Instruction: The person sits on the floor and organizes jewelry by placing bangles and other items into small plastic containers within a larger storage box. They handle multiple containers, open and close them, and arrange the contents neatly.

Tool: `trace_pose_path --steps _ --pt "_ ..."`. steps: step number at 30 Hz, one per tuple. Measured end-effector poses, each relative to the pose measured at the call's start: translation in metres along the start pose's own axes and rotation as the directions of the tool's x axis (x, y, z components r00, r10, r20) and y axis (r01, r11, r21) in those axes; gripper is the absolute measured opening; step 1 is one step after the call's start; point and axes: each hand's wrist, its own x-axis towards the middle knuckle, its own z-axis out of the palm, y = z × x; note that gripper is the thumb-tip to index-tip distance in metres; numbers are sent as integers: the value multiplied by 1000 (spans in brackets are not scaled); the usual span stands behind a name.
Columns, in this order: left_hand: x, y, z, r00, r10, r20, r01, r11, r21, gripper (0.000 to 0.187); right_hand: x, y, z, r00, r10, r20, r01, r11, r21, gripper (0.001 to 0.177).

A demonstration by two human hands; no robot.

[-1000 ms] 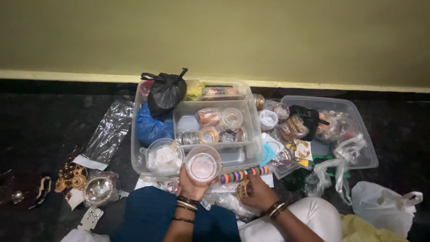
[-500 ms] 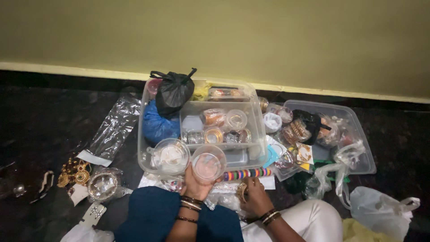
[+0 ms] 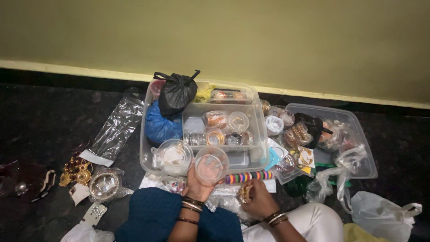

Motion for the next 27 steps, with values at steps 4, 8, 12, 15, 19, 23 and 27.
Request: trace_pose_path --steps 4,8,12,15,19,23,27 --pt "9 -4 -10 999 -26 33 28 997 -71 67 3 22 -19 995 42 90 -78 896 438 76" --pt "18 -12 -12 997 -65 45 66 998 0 63 -3 4 -55 985 -47 166 -130 431 893 81" --pt "14 -23 -14 988 -140 60 130 981 141 64 5 -54 -87 965 -254 -64 185 490 852 87" --pt "7 -21 -13 971 32 237 -78 979 190 69 20 -99 -102 876 -472 -98 413 628 660 87" --pt "11 -5 -5 999 4 -32 4 971 238 70 31 -138 -111 863 -505 -38 433 696 573 86" --pt "7 -6 3 999 -10 36 1 970 242 75 38 -158 -118 820 -572 -14 479 673 564 85" --pt "7 -9 7 993 -110 35 100 970 224 79 39 -174 -116 744 -667 46 648 736 195 85"
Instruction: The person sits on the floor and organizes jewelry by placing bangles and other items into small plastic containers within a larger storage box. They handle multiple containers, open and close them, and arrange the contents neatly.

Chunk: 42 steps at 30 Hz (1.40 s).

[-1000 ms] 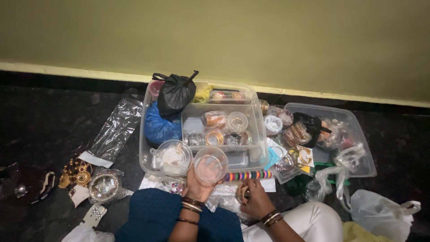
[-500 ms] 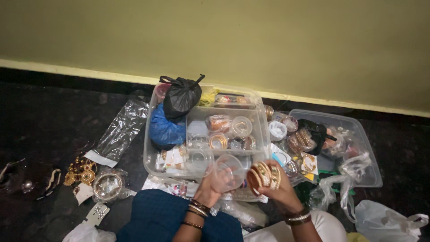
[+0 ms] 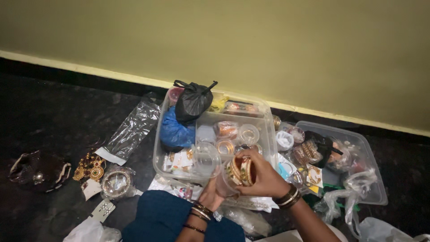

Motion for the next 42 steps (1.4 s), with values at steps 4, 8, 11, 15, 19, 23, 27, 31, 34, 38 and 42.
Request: trace_pose_path --steps 4,8,11,15,19,23,27,31,34,38,42 --pt "-5 -2 1 998 33 51 -33 999 2 80 5 -12 3 997 -62 34 66 991 -117 85" --pt "-9 2 4 999 15 42 -16 999 32 80 9 -17 1 998 -12 54 20 987 -158 85" --pt "-11 6 7 1000 8 18 -8 1000 27 79 9 -17 3 994 84 65 -73 985 -157 83" --pt "-13 7 7 998 39 58 -40 999 32 79 12 -17 7 996 60 59 -51 987 -153 83" --pt "-10 6 4 998 36 48 -36 999 -3 78 12 -22 3 997 62 56 -54 989 -135 84" --pt "-5 5 0 999 45 4 -45 998 -38 76 13 -35 -6 966 238 102 -220 961 -167 84" --pt "-6 5 -1 999 11 -53 -14 998 -60 73 19 -45 -8 960 224 168 -184 957 -225 78" --pt "-8 7 -1 996 45 80 -40 998 -58 74 27 -45 -7 940 267 212 -212 945 -251 74" --pt "-7 5 -2 991 82 107 -78 996 -43 74 28 -42 -3 921 316 229 -296 948 -119 72" --pt "-4 3 -5 995 92 -31 -93 995 -41 78 30 -38 4 925 348 150 -330 935 -128 76" --pt "-5 5 -6 997 69 -37 -71 997 -41 81 33 -32 2 833 510 216 -461 855 -239 71"
